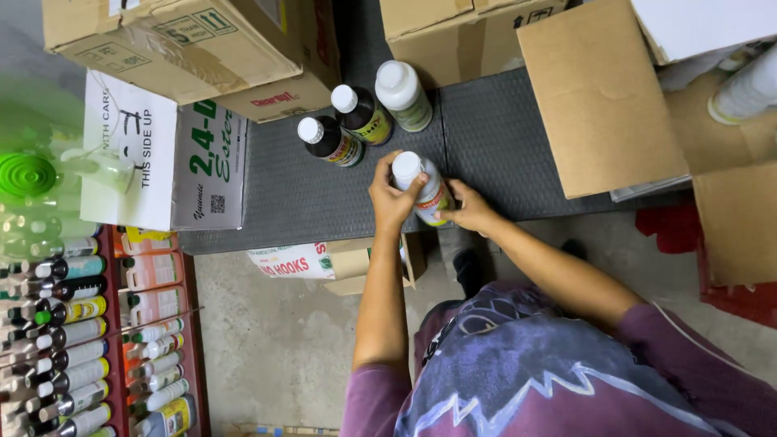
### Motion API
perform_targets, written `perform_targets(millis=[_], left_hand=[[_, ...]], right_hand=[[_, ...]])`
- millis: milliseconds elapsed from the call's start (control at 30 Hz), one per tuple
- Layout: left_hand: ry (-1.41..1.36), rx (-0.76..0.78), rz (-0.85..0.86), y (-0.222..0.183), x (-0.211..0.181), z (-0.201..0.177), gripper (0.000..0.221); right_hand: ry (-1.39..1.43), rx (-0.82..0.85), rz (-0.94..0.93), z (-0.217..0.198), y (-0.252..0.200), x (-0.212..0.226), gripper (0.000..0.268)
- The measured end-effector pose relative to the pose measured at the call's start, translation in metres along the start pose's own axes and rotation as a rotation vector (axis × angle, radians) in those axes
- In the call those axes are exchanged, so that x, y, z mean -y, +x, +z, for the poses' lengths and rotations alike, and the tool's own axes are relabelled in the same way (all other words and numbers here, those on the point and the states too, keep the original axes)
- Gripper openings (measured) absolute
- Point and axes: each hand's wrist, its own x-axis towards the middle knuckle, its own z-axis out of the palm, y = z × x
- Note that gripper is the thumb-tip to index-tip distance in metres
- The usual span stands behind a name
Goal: The recorder is organizing and packing various agricultural product bottles into cardboard boxes in an indoor facility.
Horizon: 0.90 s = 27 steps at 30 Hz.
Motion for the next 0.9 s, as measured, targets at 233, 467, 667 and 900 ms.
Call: perform_targets(millis=[233,467,667,900], left_hand=[[-0.07,0.038,0.011,0.015,0.009,-0.012,0.061],[0.154,0.119,0.198,0.025,-0.01,-0.029,0.07],[0.318,0.065,0.146,0.035,-0.007,-0.04,0.074],[0.354,0.038,0.136,0.05,0.001,-0.049,0.074]], right_hand=[[0.141,-0.156,0.343,0.023,-0.006,0.015,0.084],[0.683,-0.032,0.333,0.05,0.024,-0.013,0.063],[0.716,-0.025,0.322,0.051,0.057,0.003,0.059],[0.684,-0.007,0.334,0.062,0.08,0.006,0.061]])
